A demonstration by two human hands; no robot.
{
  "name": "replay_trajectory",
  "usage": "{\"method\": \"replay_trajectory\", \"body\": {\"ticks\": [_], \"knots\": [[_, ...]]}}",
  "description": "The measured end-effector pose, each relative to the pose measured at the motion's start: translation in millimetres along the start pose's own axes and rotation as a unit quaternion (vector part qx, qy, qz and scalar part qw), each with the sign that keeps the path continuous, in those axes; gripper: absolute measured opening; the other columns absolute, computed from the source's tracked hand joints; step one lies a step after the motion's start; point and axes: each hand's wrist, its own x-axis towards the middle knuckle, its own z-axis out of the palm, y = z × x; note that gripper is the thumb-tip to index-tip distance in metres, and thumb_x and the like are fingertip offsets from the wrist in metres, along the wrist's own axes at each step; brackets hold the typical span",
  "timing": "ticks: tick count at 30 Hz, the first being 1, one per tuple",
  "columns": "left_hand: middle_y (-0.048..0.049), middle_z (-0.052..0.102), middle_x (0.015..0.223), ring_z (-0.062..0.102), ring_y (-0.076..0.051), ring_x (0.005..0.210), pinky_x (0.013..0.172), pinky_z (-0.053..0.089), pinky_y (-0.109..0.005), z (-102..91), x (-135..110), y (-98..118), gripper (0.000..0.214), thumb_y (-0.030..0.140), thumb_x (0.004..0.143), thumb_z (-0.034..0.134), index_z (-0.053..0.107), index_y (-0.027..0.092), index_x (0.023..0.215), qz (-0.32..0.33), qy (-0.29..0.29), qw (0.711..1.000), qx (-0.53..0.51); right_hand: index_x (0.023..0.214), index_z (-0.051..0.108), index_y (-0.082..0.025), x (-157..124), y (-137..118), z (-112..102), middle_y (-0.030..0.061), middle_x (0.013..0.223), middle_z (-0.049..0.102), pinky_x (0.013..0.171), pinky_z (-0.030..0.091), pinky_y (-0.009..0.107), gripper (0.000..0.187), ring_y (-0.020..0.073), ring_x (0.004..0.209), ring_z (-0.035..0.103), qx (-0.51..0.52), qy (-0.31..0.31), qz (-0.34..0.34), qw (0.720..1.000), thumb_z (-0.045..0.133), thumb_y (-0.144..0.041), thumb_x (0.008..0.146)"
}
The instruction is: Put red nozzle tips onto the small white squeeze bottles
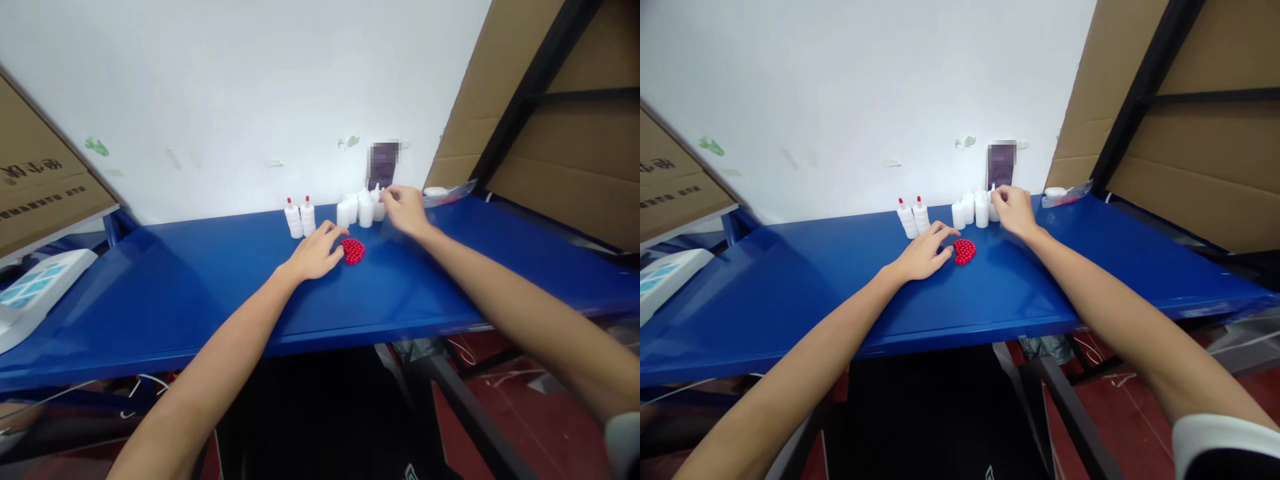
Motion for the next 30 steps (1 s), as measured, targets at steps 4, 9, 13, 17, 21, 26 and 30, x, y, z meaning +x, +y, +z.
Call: {"method": "replay_trajectory", "body": {"ticks": [4, 9, 13, 17, 21, 26, 30], "knots": [[-0.0120, 0.051, 0.150, 0.053, -0.028, 0.137, 0.117, 0.044, -0.047, 0.3, 0, -3, 0.049, 0.026, 0.094, 0.042, 0.055, 0.018, 0.141, 0.014, -0.023, 0.999, -0.016, 0.115, 0.066, -0.019, -5, -5, 9, -0.0017, 0.058, 0.060, 0.065, 0.047, 0.036, 0.033, 0.0196, 0.054, 0.056, 0.068, -0.043, 0.052, 0.995, 0.051, -0.026, 0.086], [-0.0106, 0.061, 0.145, 0.057, -0.028, 0.134, 0.118, 0.043, -0.047, -1.4, 2, -2, 0.047, 0.025, 0.092, 0.046, 0.062, 0.016, 0.135, 0.018, -0.042, 0.999, -0.003, 0.129, 0.065, -0.016, -8, 0, 13, 0.0007, 0.060, 0.066, 0.060, 0.051, 0.038, 0.047, 0.0186, 0.045, 0.056, 0.082, -0.097, 0.053, 0.991, 0.053, -0.027, 0.085], [-0.0089, 0.065, 0.142, 0.062, -0.029, 0.129, 0.115, 0.046, -0.048, -3.1, 2, -1, 0.047, 0.028, 0.091, 0.048, 0.064, 0.017, 0.134, 0.010, -0.050, 0.999, -0.013, 0.134, 0.064, -0.015, -11, -2, 13, 0.0017, 0.062, 0.069, 0.059, 0.052, 0.038, 0.051, 0.0180, 0.043, 0.056, 0.071, -0.127, 0.044, 0.988, 0.052, -0.028, 0.086], [-0.0080, 0.065, 0.142, 0.062, -0.029, 0.130, 0.115, 0.047, -0.048, -2.9, 1, -1, 0.047, 0.030, 0.091, 0.049, 0.064, 0.019, 0.134, 0.008, -0.045, 0.999, -0.013, 0.131, 0.065, -0.014, -14, -6, 15, 0.0003, 0.059, 0.066, 0.069, 0.054, 0.038, 0.048, 0.0209, 0.053, 0.063, 0.055, -0.135, 0.019, 0.989, 0.052, -0.029, 0.087], [-0.0091, 0.064, 0.142, 0.061, -0.029, 0.130, 0.115, 0.047, -0.049, -2.3, 2, -1, 0.050, 0.027, 0.088, 0.048, 0.065, 0.016, 0.134, 0.014, -0.051, 0.999, -0.001, 0.127, 0.066, -0.016, -16, -7, 15, -0.0006, 0.059, 0.065, 0.072, 0.054, 0.037, 0.043, 0.0208, 0.055, 0.063, 0.064, -0.141, 0.004, 0.988, 0.051, -0.030, 0.089], [-0.0080, 0.064, 0.142, 0.061, -0.028, 0.132, 0.115, 0.048, -0.047, -3.9, 1, -2, 0.052, 0.021, 0.085, 0.046, 0.067, 0.017, 0.132, 0.036, -0.057, 0.997, 0.022, 0.127, 0.065, -0.017, -17, -9, 13, -0.0009, 0.059, 0.065, 0.072, 0.054, 0.038, 0.041, 0.0204, 0.053, 0.062, 0.074, -0.152, -0.003, 0.986, 0.051, -0.031, 0.090], [-0.0075, 0.064, 0.142, 0.061, -0.029, 0.131, 0.113, 0.049, -0.049, -5.0, 0, -1, 0.052, 0.020, 0.085, 0.047, 0.067, 0.018, 0.133, 0.046, -0.057, 0.997, 0.040, 0.131, 0.063, -0.018, -18, -12, 12, -0.0017, 0.058, 0.063, 0.072, 0.055, 0.038, 0.043, 0.0199, 0.052, 0.061, 0.075, -0.170, -0.009, 0.982, 0.050, -0.031, 0.092]]}}
